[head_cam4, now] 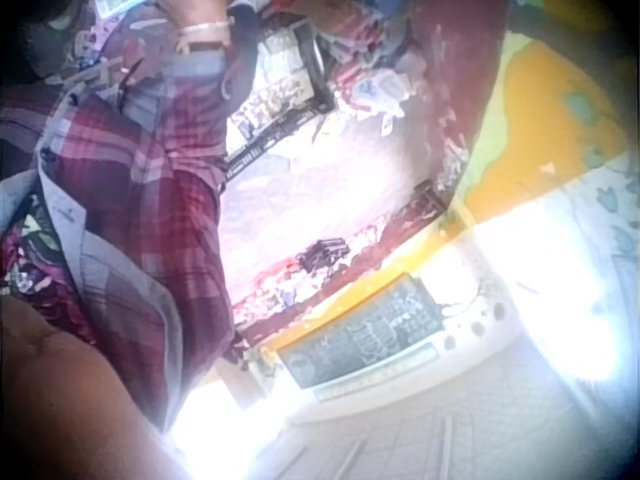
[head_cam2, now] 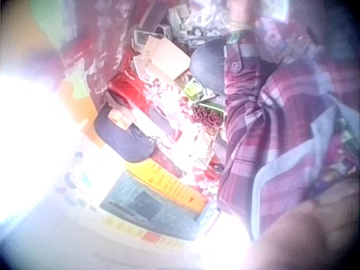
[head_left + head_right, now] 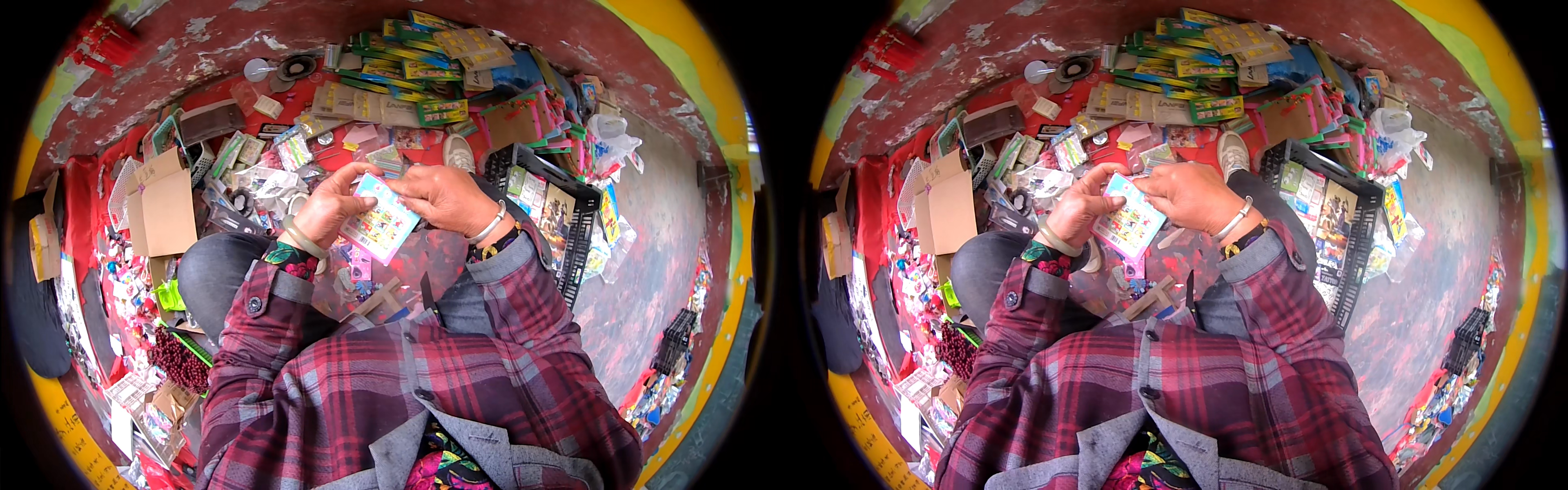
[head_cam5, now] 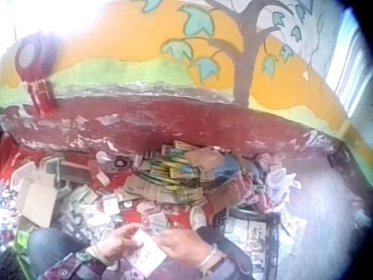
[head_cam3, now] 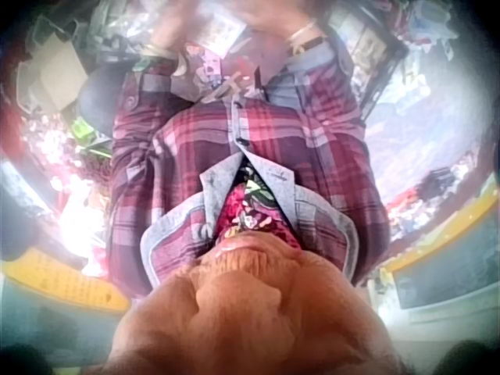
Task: The person sits on the floor and sorts through a large pile of small packaged goods. They pick up individual items, wipe them with a cloth, and place them into a black plastic crate.
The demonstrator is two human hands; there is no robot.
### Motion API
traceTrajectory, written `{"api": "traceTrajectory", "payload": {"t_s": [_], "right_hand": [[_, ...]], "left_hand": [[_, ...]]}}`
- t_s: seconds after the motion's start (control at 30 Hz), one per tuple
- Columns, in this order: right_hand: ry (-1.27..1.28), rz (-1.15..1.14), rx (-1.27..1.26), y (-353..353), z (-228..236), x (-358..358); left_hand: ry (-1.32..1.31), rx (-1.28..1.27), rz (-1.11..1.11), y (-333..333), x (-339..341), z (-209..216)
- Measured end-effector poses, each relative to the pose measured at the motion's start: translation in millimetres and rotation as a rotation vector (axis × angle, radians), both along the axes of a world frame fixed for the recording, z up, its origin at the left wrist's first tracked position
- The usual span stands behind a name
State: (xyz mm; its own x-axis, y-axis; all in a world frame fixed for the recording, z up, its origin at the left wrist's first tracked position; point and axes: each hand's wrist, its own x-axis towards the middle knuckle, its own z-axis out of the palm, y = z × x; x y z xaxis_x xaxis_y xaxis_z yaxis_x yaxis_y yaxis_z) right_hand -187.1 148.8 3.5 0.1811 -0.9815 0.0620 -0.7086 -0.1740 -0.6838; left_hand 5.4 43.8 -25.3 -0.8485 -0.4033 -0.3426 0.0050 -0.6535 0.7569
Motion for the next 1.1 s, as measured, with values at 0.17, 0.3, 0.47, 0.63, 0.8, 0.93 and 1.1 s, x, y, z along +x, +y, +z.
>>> {"api": "traceTrajectory", "payload": {"t_s": [0.17,0.3,0.47,0.63,0.8,0.93,1.1], "right_hand": [[-0.269,-0.23,0.106,-0.2,-19.5,-11.0],[-0.721,-0.248,0.378,-6.1,-13.1,-14.2],[-0.78,-0.231,0.378,-7.9,-4.6,-9.4],[-0.559,-0.376,0.26,-9.7,-11.6,-7.4],[-0.48,-0.792,-0.207,-10.8,-1.4,-14.4],[-0.213,-0.527,-0.577,-3.3,30.7,22.2],[0.052,-0.12,-0.353,-8.0,-11.8,76.3]], "left_hand": [[0.076,0.027,0.052,-7.3,-3.6,-1.2],[0.113,0.13,0.045,-8.6,-0.7,11.1],[0.423,0.323,-0.03,1.1,-4.8,7.6],[0.439,0.591,0.055,23.2,-12.6,0.4],[0.386,0.555,0.124,9.7,-12.0,-2.6],[0.384,0.613,0.214,9.8,-16.2,-11.6],[0.412,0.59,0.233,24.8,-16.7,13.4]]}}
